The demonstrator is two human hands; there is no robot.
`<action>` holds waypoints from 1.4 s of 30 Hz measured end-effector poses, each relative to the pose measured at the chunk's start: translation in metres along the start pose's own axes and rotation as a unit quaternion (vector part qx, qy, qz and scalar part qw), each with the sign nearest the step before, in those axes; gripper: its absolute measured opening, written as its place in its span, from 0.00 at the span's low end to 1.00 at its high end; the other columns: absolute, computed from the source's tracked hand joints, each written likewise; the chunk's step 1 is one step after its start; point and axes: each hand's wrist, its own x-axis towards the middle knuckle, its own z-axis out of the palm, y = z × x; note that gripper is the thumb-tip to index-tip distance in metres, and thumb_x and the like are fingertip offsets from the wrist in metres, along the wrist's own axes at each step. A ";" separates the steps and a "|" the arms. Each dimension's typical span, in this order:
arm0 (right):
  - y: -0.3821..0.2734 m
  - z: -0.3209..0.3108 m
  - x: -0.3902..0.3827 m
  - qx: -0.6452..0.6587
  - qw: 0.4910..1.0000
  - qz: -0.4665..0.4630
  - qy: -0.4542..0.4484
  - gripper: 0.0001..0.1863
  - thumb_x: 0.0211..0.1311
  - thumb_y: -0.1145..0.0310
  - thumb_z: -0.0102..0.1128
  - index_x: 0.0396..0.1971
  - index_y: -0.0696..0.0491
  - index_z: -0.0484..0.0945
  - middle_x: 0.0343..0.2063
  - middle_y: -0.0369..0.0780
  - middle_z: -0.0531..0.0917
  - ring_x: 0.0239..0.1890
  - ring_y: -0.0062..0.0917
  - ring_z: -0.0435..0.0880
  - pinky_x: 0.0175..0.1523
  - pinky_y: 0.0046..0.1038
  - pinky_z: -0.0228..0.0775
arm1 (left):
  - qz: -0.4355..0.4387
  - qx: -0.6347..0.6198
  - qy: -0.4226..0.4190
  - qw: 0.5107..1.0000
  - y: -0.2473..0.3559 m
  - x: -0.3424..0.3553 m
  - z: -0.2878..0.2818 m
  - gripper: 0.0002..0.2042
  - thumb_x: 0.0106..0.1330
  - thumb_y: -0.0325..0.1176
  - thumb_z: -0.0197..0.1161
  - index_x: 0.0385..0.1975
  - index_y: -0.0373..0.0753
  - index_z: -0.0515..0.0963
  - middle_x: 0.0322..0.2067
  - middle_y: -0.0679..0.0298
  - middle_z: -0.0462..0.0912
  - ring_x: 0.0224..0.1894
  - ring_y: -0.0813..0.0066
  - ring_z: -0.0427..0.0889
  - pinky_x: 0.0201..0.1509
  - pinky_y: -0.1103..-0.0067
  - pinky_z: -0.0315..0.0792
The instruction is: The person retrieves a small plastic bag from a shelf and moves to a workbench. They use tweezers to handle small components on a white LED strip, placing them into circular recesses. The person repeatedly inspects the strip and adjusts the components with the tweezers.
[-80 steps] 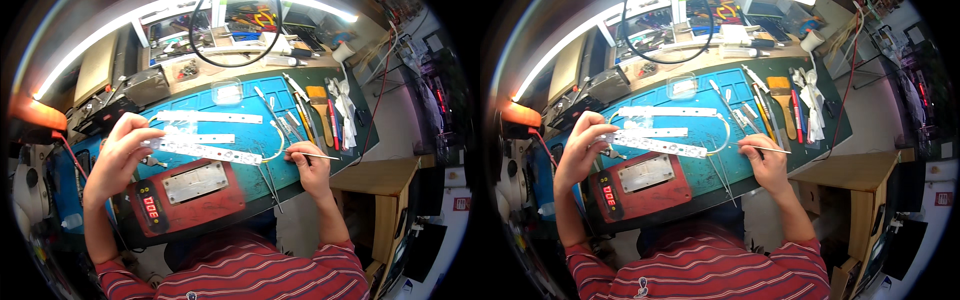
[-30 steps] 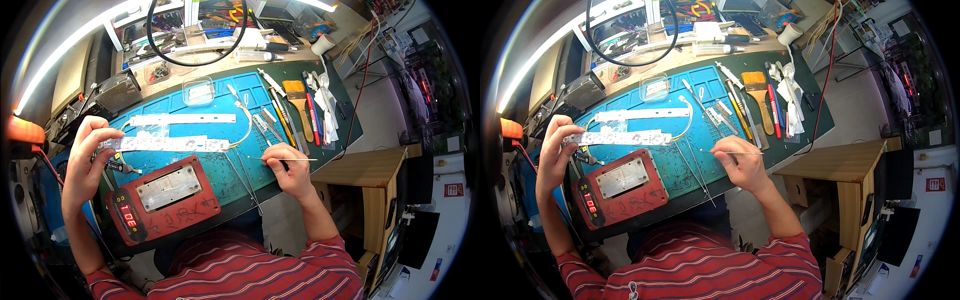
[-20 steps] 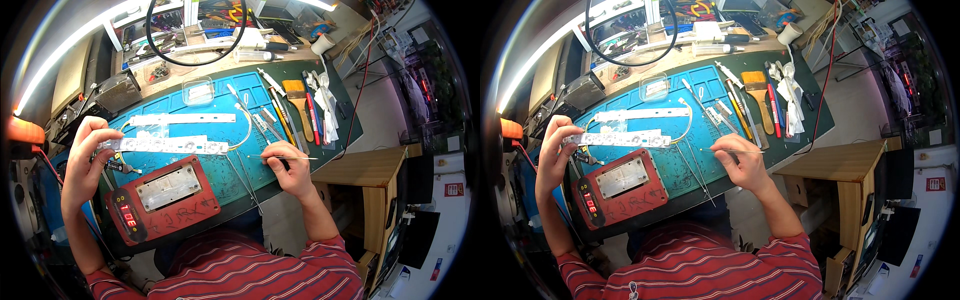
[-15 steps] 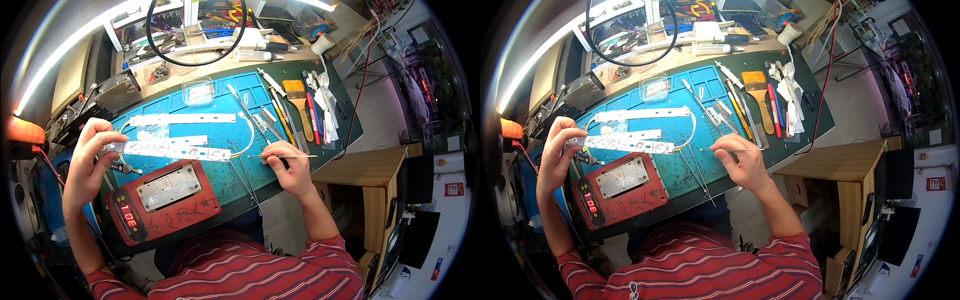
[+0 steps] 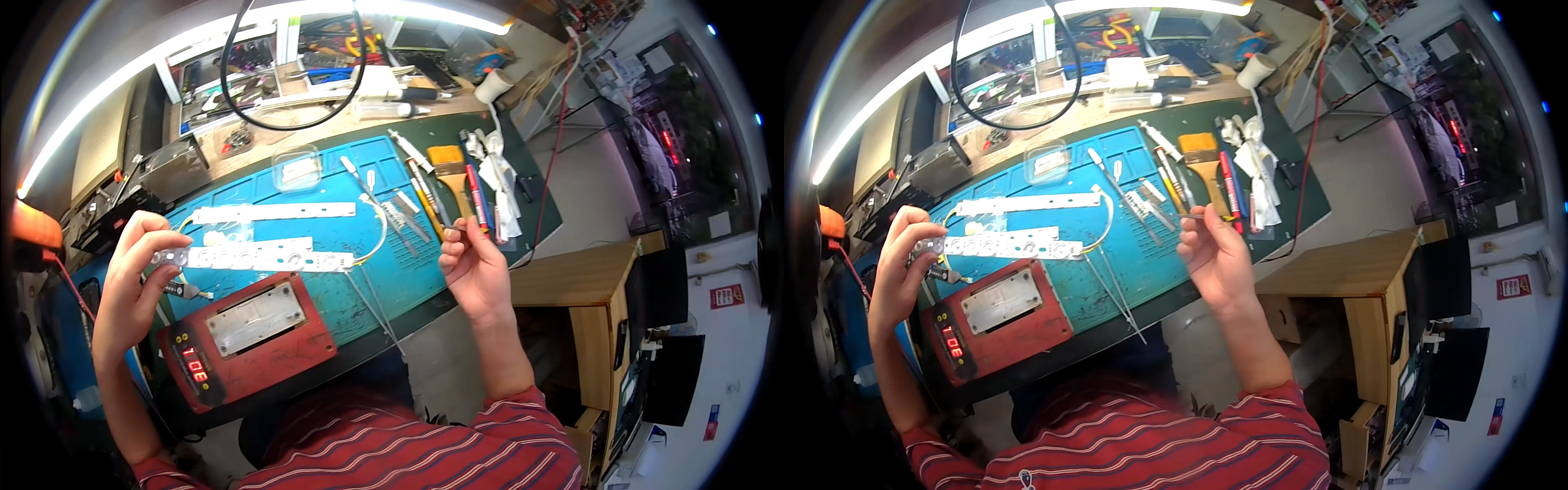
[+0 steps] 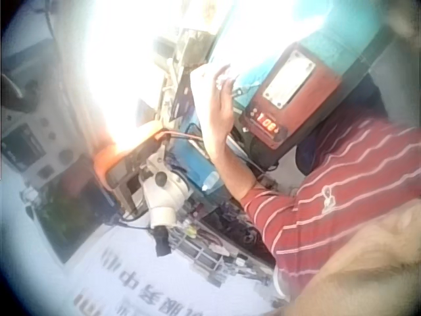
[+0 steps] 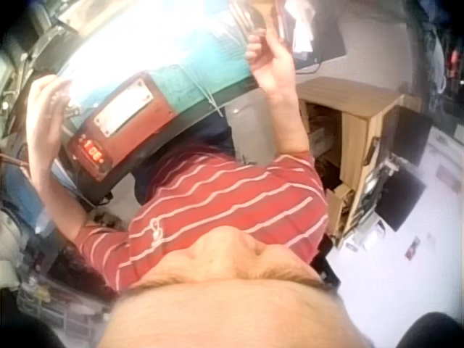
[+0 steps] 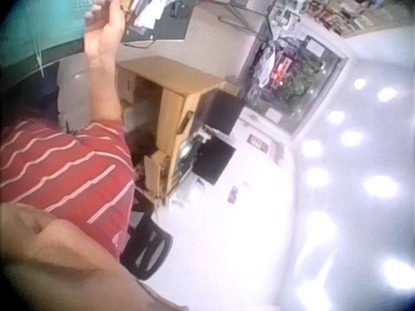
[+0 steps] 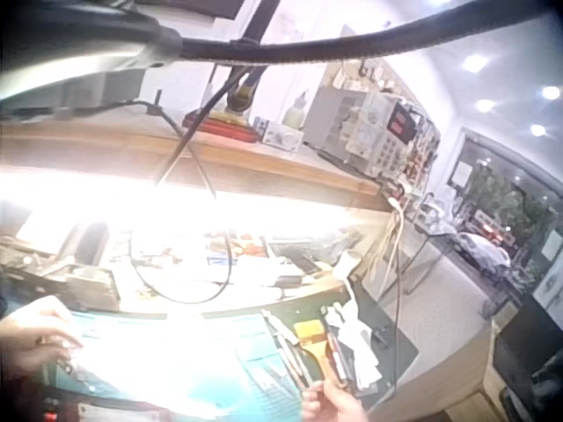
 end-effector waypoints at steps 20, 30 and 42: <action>0.008 0.067 0.002 -0.209 0.942 -0.232 -0.123 0.17 0.82 0.58 0.51 0.47 0.59 0.80 0.36 0.43 0.87 0.30 0.22 0.84 0.38 0.26 0.77 | -0.008 -0.055 -0.071 0.996 -0.004 -0.004 0.003 0.15 0.64 0.15 0.60 0.49 0.36 0.80 0.45 0.60 0.71 0.50 0.63 0.76 0.54 0.75 0.72; 0.036 0.126 0.042 -0.309 0.862 -0.226 -0.332 0.15 0.80 0.63 0.55 0.46 0.62 0.80 0.34 0.42 0.86 0.34 0.24 0.87 0.42 0.26 0.79 | -0.018 -0.107 -0.098 0.989 -0.013 -0.003 0.006 0.15 0.63 0.18 0.64 0.50 0.37 0.83 0.46 0.61 0.79 0.52 0.65 0.78 0.57 0.72 0.72; 0.046 0.121 0.032 -0.424 0.776 -0.247 -0.395 0.07 0.71 0.73 0.65 0.41 0.62 0.83 0.34 0.45 0.87 0.34 0.29 0.87 0.39 0.27 0.78 | -0.044 -0.130 -0.114 0.984 -0.016 -0.003 0.004 0.17 0.60 0.18 0.66 0.49 0.38 0.85 0.43 0.62 0.79 0.49 0.66 0.79 0.54 0.73 0.72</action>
